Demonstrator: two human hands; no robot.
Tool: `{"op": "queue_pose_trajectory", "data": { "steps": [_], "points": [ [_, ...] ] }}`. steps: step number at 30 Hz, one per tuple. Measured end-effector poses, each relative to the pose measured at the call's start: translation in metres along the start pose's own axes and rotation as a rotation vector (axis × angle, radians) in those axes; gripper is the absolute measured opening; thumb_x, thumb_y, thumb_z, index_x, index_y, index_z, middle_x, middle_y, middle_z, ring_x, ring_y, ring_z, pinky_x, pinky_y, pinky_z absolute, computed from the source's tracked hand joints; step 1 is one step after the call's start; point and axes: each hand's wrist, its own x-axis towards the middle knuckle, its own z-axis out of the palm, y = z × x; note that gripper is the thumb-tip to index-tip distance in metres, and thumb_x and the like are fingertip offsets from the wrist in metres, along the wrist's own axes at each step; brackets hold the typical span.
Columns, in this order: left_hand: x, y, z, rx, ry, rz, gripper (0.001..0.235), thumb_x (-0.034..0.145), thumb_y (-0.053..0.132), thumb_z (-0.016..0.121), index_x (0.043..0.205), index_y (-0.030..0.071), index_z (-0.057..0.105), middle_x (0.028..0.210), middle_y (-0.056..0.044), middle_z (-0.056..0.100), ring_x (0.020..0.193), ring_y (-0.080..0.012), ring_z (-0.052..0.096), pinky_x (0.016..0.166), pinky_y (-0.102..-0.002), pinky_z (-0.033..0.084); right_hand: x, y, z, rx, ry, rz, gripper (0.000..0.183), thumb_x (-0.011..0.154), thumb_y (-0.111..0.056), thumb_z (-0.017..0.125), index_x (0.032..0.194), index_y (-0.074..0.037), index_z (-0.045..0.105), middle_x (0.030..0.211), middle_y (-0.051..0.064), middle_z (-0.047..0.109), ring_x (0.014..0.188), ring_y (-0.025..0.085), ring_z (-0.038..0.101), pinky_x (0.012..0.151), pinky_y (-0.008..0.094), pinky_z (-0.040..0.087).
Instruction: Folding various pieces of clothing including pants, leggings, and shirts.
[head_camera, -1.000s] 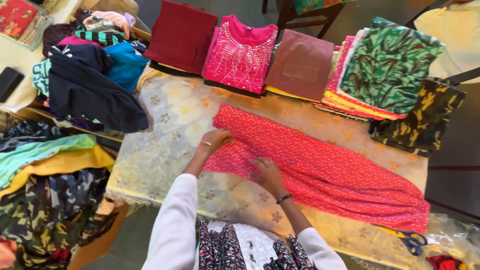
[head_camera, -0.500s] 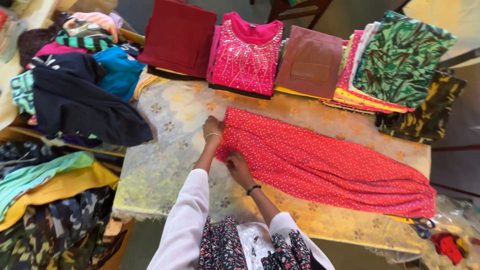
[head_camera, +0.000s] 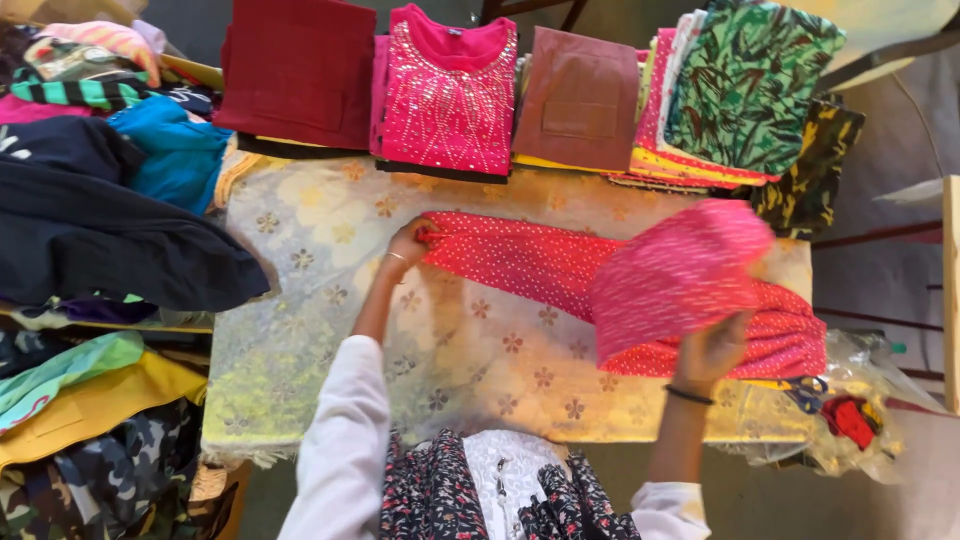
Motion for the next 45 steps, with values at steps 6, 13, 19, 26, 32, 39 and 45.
{"op": "queue_pose_trajectory", "data": {
  "steps": [6, 13, 19, 26, 32, 39, 45],
  "points": [
    [-0.072, 0.067, -0.059, -0.576, -0.421, -0.478, 0.059, 0.081, -0.008, 0.061, 0.133, 0.017, 0.071, 0.080, 0.002, 0.054, 0.073, -0.0121, 0.053, 0.063, -0.029, 0.050, 0.012, -0.079, 0.065, 0.159, -0.090, -0.122, 0.036, 0.119, -0.017, 0.046, 0.147, 0.005, 0.051, 0.148, 0.017, 0.056, 0.130, 0.025, 0.053, 0.125, 0.043, 0.040],
    [-0.189, 0.003, -0.052, -0.727, -0.396, -0.860, 0.051, 0.089, -0.002, 0.070, 0.136, 0.013, 0.056, 0.082, -0.007, 0.062, 0.069, -0.0168, 0.058, 0.062, -0.032, 0.055, 0.012, -0.121, 0.086, 0.323, -0.281, -0.026, 0.025, 0.125, -0.021, 0.048, 0.135, 0.002, 0.052, 0.140, 0.014, 0.057, 0.127, 0.022, 0.055, 0.121, 0.043, 0.040],
    [-0.257, 0.077, -0.067, -1.114, -0.659, -0.776, 0.086, 0.083, -0.013, 0.066, 0.159, 0.021, 0.041, 0.143, -0.009, 0.056, 0.107, -0.0146, 0.066, 0.093, -0.031, 0.058, 0.015, -0.121, 0.097, 0.303, -0.227, -0.047, 0.030, 0.118, -0.019, 0.051, 0.139, 0.002, 0.051, 0.147, 0.016, 0.050, 0.135, 0.024, 0.050, 0.130, 0.048, 0.037],
    [-0.251, 0.156, -0.118, -0.604, -0.679, -0.420, 0.107, 0.078, -0.008, 0.072, 0.163, 0.033, 0.021, 0.170, -0.002, 0.029, 0.129, -0.0161, 0.056, 0.103, -0.030, 0.054, 0.026, -0.154, 0.076, 0.342, -0.350, 0.086, 0.023, 0.120, -0.013, 0.048, 0.133, 0.006, 0.052, 0.139, 0.022, 0.055, 0.131, 0.026, 0.054, 0.124, 0.049, 0.042],
    [-0.218, 0.109, -0.166, -0.030, -0.568, -0.425, 0.111, 0.076, -0.008, 0.068, 0.161, 0.040, 0.015, 0.169, 0.001, 0.028, 0.132, -0.0289, 0.055, 0.101, -0.038, 0.056, 0.033, -0.089, 0.104, -0.144, -0.380, -0.110, 0.035, 0.118, -0.020, 0.052, 0.147, -0.001, 0.046, 0.149, 0.017, 0.052, 0.136, 0.023, 0.051, 0.125, 0.045, 0.037],
    [-0.205, 0.011, -0.147, 0.122, -0.468, -0.153, 0.121, 0.065, -0.013, 0.066, 0.164, 0.032, 0.013, 0.159, -0.012, 0.039, 0.144, -0.0252, 0.042, 0.118, -0.034, 0.035, -0.059, 0.132, -0.155, -0.285, -0.079, 0.467, 0.056, 0.106, -0.052, 0.037, 0.152, -0.022, 0.048, 0.157, 0.001, 0.047, 0.140, 0.025, 0.045, 0.115, 0.049, 0.038],
    [-0.204, -0.017, -0.144, -0.390, -0.263, -0.443, 0.068, 0.096, 0.025, 0.067, 0.160, 0.024, 0.044, 0.155, -0.004, 0.051, 0.117, -0.0145, 0.057, 0.095, -0.033, 0.048, -0.146, 0.334, 0.043, -1.511, -1.278, 0.436, 0.038, 0.106, -0.012, 0.058, 0.143, -0.006, 0.059, 0.162, 0.026, 0.040, 0.149, 0.040, 0.031, 0.114, 0.061, 0.018]
  ]
}}
